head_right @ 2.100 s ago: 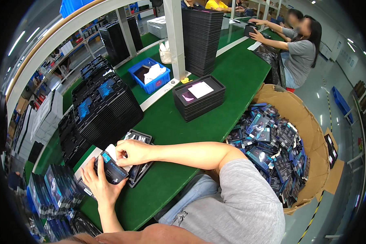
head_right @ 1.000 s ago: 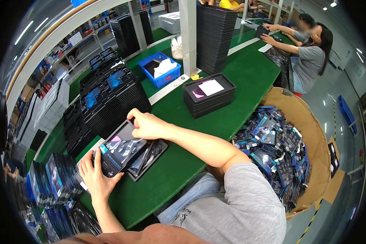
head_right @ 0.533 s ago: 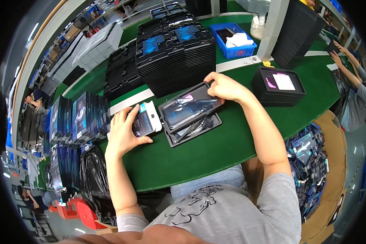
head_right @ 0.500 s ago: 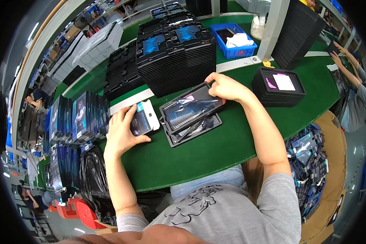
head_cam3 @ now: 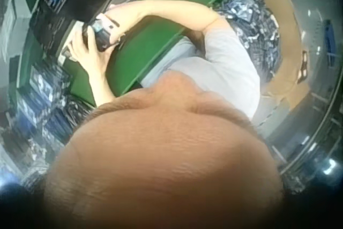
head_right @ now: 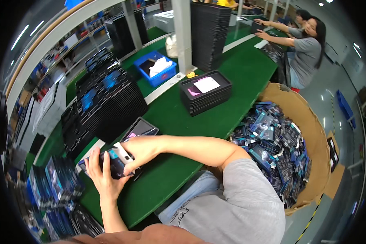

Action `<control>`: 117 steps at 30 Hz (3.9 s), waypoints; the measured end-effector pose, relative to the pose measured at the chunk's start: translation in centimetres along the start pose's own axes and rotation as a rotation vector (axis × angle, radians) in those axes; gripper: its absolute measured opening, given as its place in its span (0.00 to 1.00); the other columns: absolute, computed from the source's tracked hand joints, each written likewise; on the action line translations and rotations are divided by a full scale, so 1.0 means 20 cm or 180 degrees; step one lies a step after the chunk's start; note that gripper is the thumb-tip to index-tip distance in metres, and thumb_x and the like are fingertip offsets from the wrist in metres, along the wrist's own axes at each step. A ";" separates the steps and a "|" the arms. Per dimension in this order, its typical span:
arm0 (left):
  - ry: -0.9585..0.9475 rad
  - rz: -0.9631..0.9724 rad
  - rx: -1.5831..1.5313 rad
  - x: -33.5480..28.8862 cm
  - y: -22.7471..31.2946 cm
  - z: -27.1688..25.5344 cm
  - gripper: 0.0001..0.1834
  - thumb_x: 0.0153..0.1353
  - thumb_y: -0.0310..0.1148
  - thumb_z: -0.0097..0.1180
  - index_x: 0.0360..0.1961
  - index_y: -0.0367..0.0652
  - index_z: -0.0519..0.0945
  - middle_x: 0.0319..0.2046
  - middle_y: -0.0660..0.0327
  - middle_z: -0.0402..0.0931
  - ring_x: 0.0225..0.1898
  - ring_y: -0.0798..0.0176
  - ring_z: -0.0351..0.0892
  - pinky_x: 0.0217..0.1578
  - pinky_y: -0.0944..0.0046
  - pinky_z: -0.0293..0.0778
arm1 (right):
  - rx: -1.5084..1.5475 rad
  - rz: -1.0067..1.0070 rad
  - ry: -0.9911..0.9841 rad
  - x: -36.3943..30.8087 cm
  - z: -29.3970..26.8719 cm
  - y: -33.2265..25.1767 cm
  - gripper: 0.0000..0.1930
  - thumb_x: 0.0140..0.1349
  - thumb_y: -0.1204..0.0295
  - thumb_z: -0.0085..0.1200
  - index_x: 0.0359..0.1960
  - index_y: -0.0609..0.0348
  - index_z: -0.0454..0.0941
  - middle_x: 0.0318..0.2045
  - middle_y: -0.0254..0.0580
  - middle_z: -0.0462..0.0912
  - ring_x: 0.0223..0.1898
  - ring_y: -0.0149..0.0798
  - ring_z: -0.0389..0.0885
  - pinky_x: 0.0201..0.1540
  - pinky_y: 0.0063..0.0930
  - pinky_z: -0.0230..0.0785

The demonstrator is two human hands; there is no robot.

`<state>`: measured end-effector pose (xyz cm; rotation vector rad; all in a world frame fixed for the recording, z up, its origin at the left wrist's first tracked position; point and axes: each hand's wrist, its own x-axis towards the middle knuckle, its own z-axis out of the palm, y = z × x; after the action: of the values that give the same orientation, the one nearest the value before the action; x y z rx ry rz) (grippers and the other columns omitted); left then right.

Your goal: The person unpacks small electronic components from retail boxes and places them into clear plastic bags. They then place the bags into black plastic trays and stack the trays. The person repeats this process for multiple units, handling the boxes, components, bags, and trays by hand.

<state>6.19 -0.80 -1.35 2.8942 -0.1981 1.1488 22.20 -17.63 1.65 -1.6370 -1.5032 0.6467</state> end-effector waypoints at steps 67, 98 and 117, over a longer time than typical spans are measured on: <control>-0.1294 -0.1318 -0.1460 -0.04 0.06 0.19 0.65 0.41 0.50 0.75 0.73 0.40 0.46 0.64 0.42 0.58 0.64 0.41 0.61 0.64 0.47 0.60 | 0.1215 0.0022 0.2781 -0.01 -0.21 0.32 0.09 0.72 0.68 0.48 0.38 0.61 0.74 0.32 0.35 0.79 0.29 0.21 0.74 0.25 0.16 0.71; -0.1215 -0.0653 -0.1768 -0.11 0.11 0.21 0.49 0.42 0.49 0.71 0.66 0.45 0.64 0.61 0.43 0.59 0.57 0.41 0.64 0.59 0.46 0.63 | 0.1457 0.0455 0.2594 -0.02 -0.25 0.40 0.10 0.72 0.64 0.49 0.36 0.55 0.74 0.28 0.29 0.74 0.24 0.21 0.69 0.24 0.16 0.65; -0.1287 -0.0634 -0.1766 -0.15 0.16 0.20 0.47 0.47 0.52 0.70 0.66 0.49 0.65 0.62 0.41 0.57 0.60 0.37 0.61 0.60 0.44 0.63 | 0.0951 0.0794 0.0751 0.44 0.13 0.26 0.06 0.69 0.73 0.51 0.41 0.62 0.76 0.34 0.35 0.79 0.38 0.26 0.73 0.44 0.23 0.68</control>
<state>6.31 -3.94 -6.44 2.5274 -0.1902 0.3825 24.42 -8.32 -2.73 -1.6143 -0.9912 0.7447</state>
